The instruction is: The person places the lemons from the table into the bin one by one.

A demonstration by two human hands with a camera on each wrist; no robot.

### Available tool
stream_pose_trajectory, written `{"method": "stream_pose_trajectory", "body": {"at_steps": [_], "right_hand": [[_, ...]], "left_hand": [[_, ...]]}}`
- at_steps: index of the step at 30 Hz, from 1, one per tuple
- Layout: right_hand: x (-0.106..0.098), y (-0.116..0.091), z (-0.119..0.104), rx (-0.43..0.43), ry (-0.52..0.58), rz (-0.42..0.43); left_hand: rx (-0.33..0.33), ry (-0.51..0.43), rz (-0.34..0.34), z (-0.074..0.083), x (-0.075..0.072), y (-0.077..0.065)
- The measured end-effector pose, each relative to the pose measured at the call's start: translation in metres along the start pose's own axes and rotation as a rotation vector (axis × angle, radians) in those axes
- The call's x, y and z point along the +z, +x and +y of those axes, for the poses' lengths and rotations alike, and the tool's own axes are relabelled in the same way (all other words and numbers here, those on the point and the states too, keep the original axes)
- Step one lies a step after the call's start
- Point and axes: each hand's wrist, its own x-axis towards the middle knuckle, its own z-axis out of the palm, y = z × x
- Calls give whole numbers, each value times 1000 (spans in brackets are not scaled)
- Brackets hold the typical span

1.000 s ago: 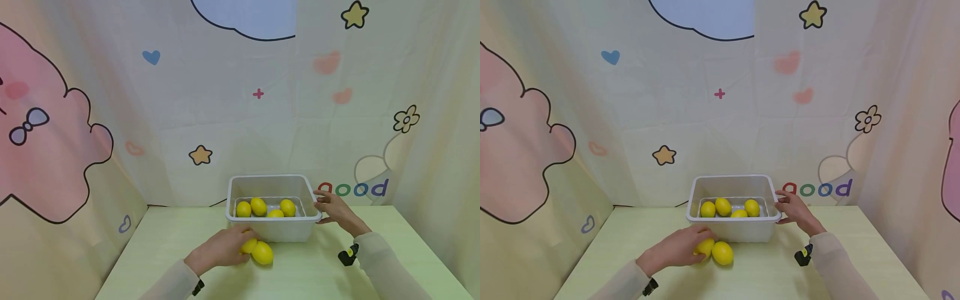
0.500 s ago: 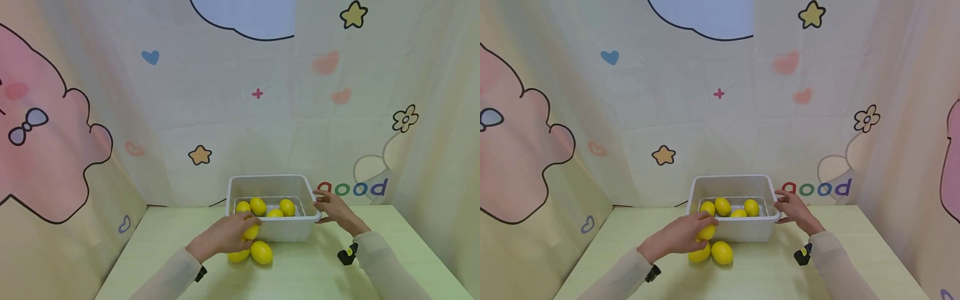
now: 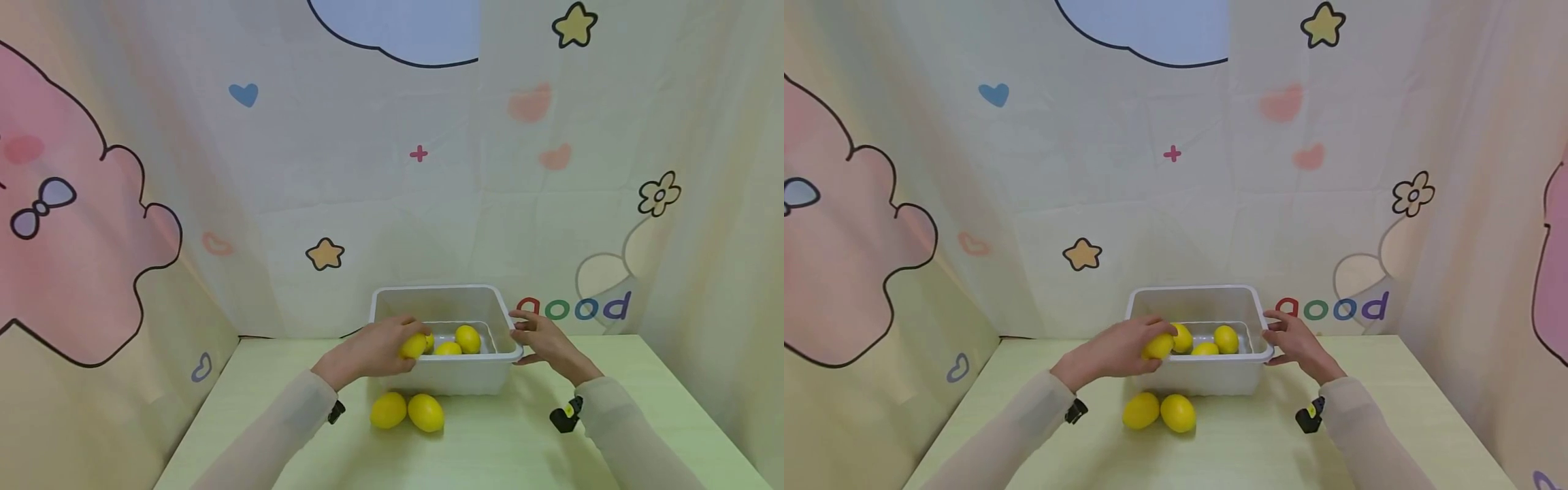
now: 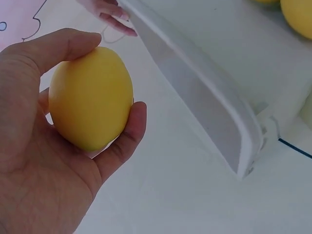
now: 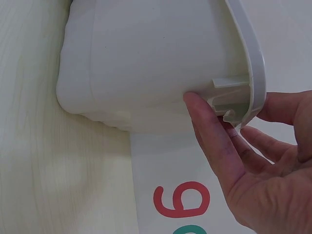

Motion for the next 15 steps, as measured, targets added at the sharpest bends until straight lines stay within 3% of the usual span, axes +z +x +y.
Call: {"method": "stream_pose_trajectory", "body": {"at_steps": [6,15], "right_hand": [[-1,0,-1,6,-3,2],[0,-1,-2,9,0,2]], "left_hand": [[10,-3,13,-2,-15,16],[-35,-60,-45,-8,-26,38]]}}
